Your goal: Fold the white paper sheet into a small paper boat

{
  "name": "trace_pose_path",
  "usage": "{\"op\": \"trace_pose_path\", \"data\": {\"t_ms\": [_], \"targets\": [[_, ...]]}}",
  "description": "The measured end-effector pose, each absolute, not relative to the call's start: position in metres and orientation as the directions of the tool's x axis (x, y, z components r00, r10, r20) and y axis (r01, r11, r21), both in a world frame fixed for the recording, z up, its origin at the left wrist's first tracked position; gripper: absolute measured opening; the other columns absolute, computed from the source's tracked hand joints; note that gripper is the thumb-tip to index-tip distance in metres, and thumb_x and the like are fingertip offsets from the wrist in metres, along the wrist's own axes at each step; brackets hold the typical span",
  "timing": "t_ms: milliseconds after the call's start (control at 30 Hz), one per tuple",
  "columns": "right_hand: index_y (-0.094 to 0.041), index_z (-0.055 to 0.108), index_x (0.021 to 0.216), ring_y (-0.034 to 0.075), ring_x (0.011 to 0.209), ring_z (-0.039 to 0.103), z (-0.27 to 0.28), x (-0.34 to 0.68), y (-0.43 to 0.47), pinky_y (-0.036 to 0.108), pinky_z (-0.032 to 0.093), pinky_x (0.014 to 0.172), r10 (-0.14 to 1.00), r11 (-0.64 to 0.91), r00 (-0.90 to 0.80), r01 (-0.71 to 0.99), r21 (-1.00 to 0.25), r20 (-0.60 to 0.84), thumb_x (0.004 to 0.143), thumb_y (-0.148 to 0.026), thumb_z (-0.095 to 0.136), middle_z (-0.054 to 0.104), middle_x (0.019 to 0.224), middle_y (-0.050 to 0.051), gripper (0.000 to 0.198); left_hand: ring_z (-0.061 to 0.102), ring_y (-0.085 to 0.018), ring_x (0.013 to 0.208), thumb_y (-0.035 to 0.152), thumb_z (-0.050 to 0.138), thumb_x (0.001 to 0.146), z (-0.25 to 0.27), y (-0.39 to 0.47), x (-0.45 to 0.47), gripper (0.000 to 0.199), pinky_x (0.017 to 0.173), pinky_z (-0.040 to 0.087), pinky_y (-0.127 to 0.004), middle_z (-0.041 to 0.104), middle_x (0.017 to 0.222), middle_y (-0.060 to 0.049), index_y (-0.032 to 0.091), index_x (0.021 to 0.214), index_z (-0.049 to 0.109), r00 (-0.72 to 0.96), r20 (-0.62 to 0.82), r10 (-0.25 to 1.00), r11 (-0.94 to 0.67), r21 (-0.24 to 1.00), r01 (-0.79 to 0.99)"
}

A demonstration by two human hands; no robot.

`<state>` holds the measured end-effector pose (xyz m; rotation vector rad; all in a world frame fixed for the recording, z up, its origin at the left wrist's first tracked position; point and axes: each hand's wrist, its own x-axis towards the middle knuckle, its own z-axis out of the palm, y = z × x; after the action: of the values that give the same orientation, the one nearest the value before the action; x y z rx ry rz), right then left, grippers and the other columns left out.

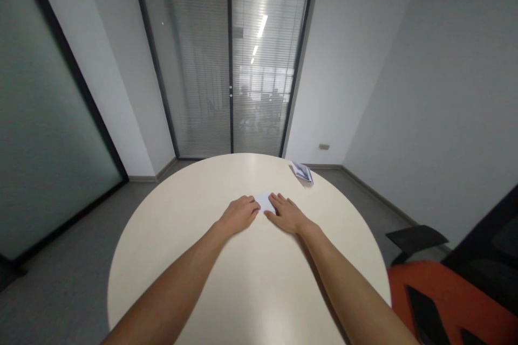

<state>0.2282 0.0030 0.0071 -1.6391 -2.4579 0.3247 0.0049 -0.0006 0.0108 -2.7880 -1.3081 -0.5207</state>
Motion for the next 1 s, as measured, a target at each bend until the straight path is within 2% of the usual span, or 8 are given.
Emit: {"op": "trace_pose_path", "data": {"t_ms": [300,533,700,833,1000], "targets": [[-0.015,0.026,0.160,0.031,0.155,0.013,0.004,0.231,0.004,0.054,0.011,0.124,0.906,0.409,-0.424,0.871,-0.273,0.004,0.099,-0.056,0.036,0.020,0.167,0.013,0.074,0.061,-0.021,0.105,0.026,0.048,0.101,0.014,-0.003,0.003,0.023,0.092,0.051,-0.033,0.069,0.111,-0.006,0.024,0.109,0.070,0.578,0.293,0.762,-0.628,0.117,0.769],[-0.015,0.032,0.158,0.033,0.154,0.017,0.007,0.230,0.002,0.056,0.018,0.122,0.885,0.459,-0.463,0.854,-0.247,0.045,0.101,-0.049,0.037,0.027,0.165,0.016,0.067,0.063,-0.022,0.103,0.025,0.045,0.102,0.015,-0.005,0.004,0.026,0.089,0.052,-0.033,0.070,0.108,-0.007,0.023,0.108,0.070,0.554,0.289,0.781,-0.599,0.092,0.796],[-0.016,0.048,0.149,0.034,0.149,0.030,0.013,0.228,0.001,0.055,0.029,0.117,0.840,0.542,-0.524,0.815,-0.207,0.139,0.102,-0.041,0.039,0.045,0.156,0.016,0.053,0.064,-0.022,0.103,0.024,0.046,0.101,0.014,-0.004,0.004,0.025,0.088,0.052,-0.033,0.071,0.107,-0.006,0.023,0.107,0.070,0.537,0.303,0.788,-0.583,0.086,0.808],[-0.017,0.062,0.134,0.029,0.138,0.048,0.018,0.226,-0.001,0.045,0.033,0.117,0.791,0.606,-0.565,0.777,-0.170,0.236,0.098,-0.032,0.047,0.062,0.139,0.012,0.042,0.064,-0.022,0.103,0.023,0.047,0.100,0.014,-0.003,0.004,0.024,0.087,0.052,-0.033,0.071,0.107,-0.006,0.023,0.107,0.070,0.532,0.309,0.789,-0.578,0.079,0.812],[-0.020,0.067,0.131,0.026,0.129,0.055,0.022,0.226,-0.001,0.038,0.038,0.113,0.827,0.549,-0.499,0.815,-0.182,0.260,0.094,-0.027,0.050,0.066,0.136,0.008,0.041,0.064,-0.022,0.104,0.024,0.044,0.101,0.015,-0.003,0.005,0.026,0.089,0.051,-0.033,0.071,0.110,-0.006,0.023,0.112,0.068,0.496,0.300,0.815,-0.541,0.088,0.836]]}}
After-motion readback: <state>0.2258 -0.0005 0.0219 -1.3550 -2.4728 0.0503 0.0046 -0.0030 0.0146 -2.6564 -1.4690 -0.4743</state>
